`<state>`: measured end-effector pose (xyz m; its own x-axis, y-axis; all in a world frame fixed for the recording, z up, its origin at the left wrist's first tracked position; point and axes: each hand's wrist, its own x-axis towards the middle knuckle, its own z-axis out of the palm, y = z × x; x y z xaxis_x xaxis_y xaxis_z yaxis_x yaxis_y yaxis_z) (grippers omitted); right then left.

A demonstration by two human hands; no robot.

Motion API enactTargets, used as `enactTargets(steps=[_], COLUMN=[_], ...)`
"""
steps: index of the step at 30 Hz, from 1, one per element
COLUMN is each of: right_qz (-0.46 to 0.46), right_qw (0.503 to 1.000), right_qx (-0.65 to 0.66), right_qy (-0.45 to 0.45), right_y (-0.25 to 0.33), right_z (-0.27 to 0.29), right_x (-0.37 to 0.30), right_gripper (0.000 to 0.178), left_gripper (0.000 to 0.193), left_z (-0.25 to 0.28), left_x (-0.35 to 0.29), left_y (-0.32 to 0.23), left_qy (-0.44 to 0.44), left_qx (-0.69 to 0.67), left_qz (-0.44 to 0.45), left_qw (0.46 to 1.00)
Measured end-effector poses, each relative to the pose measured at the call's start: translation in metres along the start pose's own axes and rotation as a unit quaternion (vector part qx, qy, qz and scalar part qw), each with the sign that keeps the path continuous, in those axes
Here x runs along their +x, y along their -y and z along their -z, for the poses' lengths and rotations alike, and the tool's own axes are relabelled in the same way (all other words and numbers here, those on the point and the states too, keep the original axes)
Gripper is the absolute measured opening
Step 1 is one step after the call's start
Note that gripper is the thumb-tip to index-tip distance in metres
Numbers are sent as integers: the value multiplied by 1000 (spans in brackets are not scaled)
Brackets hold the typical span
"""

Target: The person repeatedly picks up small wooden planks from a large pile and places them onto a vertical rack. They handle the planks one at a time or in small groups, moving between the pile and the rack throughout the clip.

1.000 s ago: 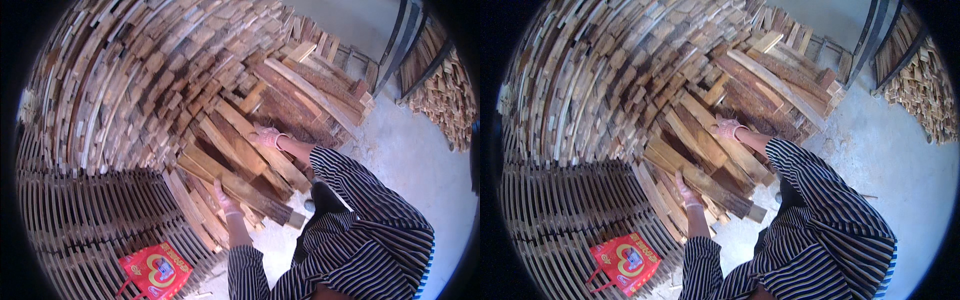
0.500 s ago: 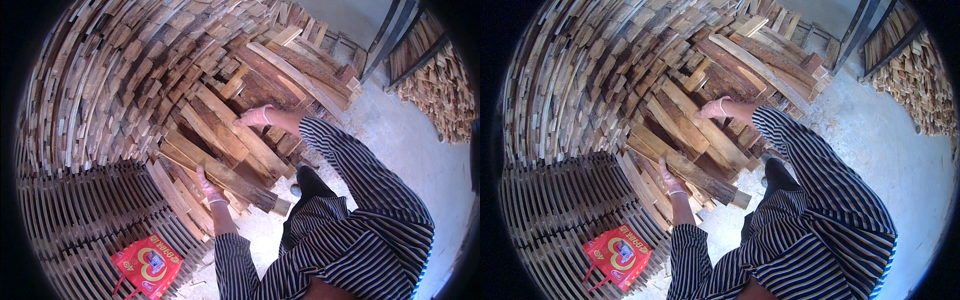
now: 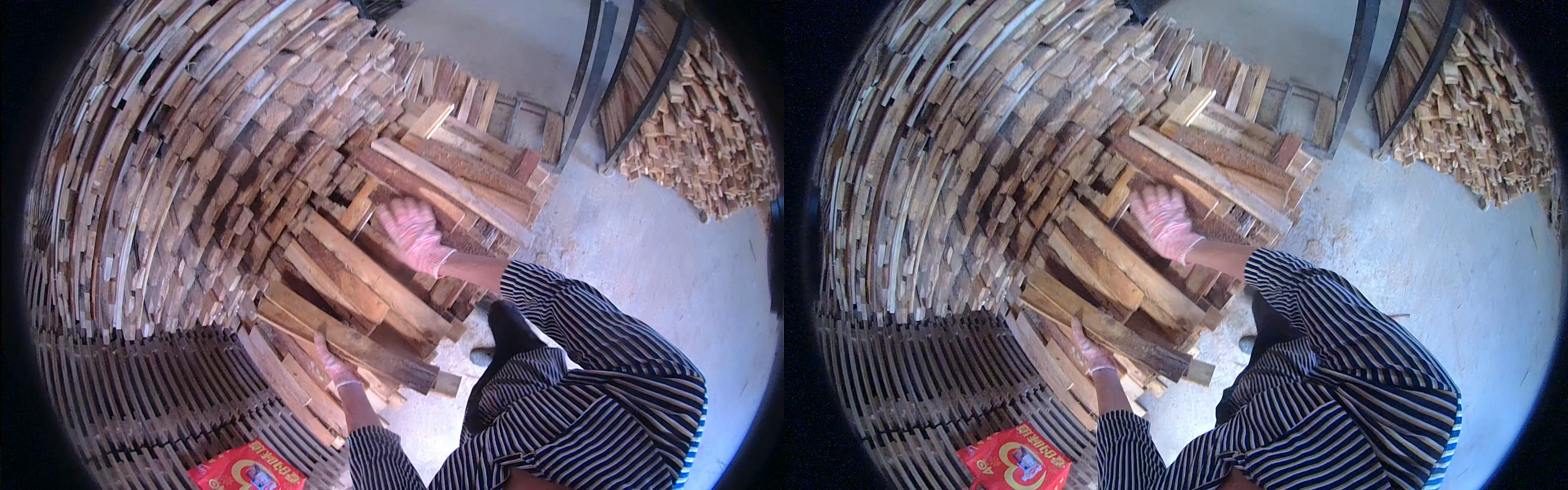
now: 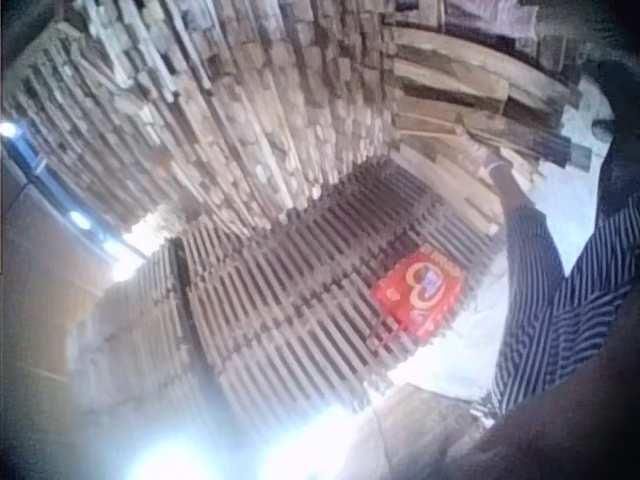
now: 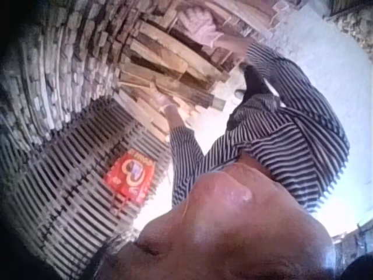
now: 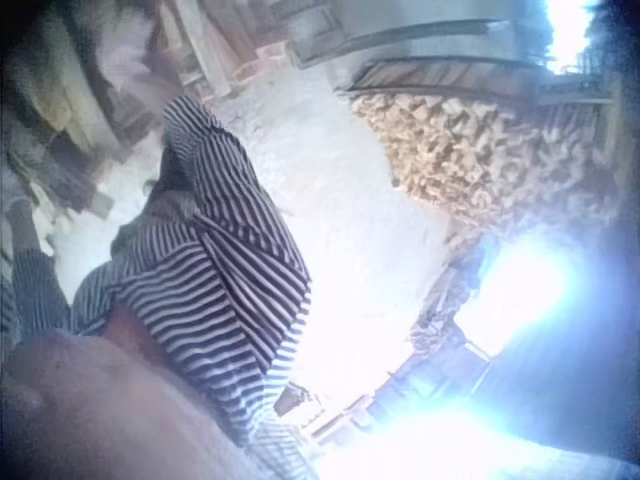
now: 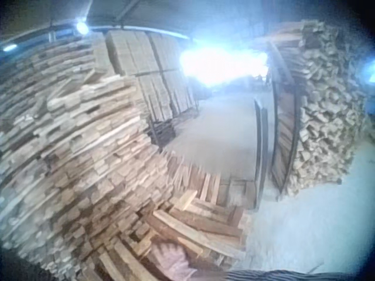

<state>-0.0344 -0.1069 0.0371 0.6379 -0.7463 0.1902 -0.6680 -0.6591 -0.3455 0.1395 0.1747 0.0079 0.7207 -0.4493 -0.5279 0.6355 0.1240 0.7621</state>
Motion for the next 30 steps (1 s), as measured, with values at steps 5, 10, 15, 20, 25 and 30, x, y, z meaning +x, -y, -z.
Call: enactTargets(steps=[5, 10, 15, 20, 25, 30], right_qz=[-94, -144, -125, -109, -151, -163], right_qw=[994, 973, 969, 987, 972, 961], right_qx=[-57, 86, 182, 55, 74, 136], right_qy=[17, 160, 113, 101, 165, 179], right_y=[-57, -67, -101, -128, -140, -132], right_z=[22, 63, 121, 100, 57, 64], right_x=[20, 48, 76, 68, 58, 70], right_gripper=[91, 78, 75, 76, 88, 89], left_gripper=[68, 65, 67, 62, 55, 55], left_z=[-2, 1, 3, -4, -10, -14], left_x=[2, 12, 14, 10, 7, 6], left_y=[4, 8, 9, 12, 11, 7], left_qy=[1, -9, 20, -33, -53, -51], left_qx=[-4, -49, -35, -53, -71, -71], left_qz=[-27, -27, -45, -82, -95, -79], left_qw=[1000, 998, 998, 995, 992, 993])
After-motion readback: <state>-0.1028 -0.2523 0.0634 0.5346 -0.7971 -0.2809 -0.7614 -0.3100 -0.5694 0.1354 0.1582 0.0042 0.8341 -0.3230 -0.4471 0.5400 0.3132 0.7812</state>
